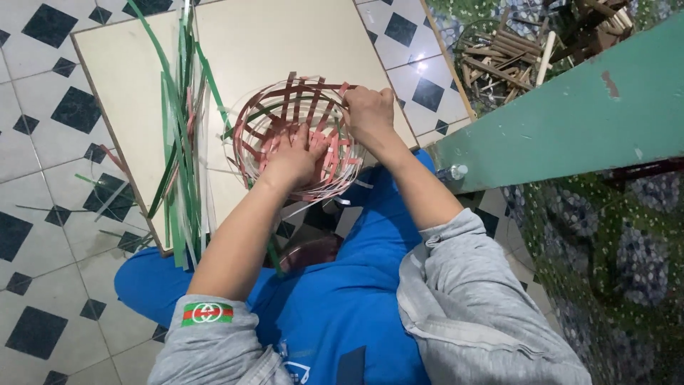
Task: The person sits cross-legged on the floor and weaves a basket using pink, green, and white plastic strips. They interlace the strips by hand, adjusting the basket's shape and continuing the weave pattern.
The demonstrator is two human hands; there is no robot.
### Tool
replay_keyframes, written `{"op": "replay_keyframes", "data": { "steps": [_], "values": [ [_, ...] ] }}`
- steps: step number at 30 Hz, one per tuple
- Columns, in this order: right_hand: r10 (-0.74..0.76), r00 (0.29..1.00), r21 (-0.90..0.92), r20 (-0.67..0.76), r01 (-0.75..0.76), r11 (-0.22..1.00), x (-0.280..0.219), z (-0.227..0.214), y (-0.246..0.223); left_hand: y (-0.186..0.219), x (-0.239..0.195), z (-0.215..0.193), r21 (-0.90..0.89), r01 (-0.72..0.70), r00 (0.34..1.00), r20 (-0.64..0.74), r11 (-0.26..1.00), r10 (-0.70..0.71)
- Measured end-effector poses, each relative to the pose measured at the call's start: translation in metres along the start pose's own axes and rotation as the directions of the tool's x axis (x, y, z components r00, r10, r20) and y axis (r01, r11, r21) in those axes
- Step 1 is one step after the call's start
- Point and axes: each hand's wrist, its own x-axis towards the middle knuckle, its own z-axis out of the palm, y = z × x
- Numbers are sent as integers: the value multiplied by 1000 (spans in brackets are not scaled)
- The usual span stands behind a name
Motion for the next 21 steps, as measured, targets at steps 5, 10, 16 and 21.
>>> {"op": "replay_keyframes", "data": {
  "steps": [5,10,16,21],
  "values": [
    [24,999,71,43,-27,997,-2,-23,-10,-8,7,9,61,-78,997,33,995,77],
    [5,995,73,96,-12,997,0,-28,-12,-6,-7,0,174,-118,993,47,978,112],
    [-31,988,133,153,10,991,-3,-39,-12,-10,-4,0,167,-125,991,59,978,116],
    [-25,985,126,173,3,992,-7,-35,-8,-13,6,4,152,-136,989,78,979,125]
  ]
}}
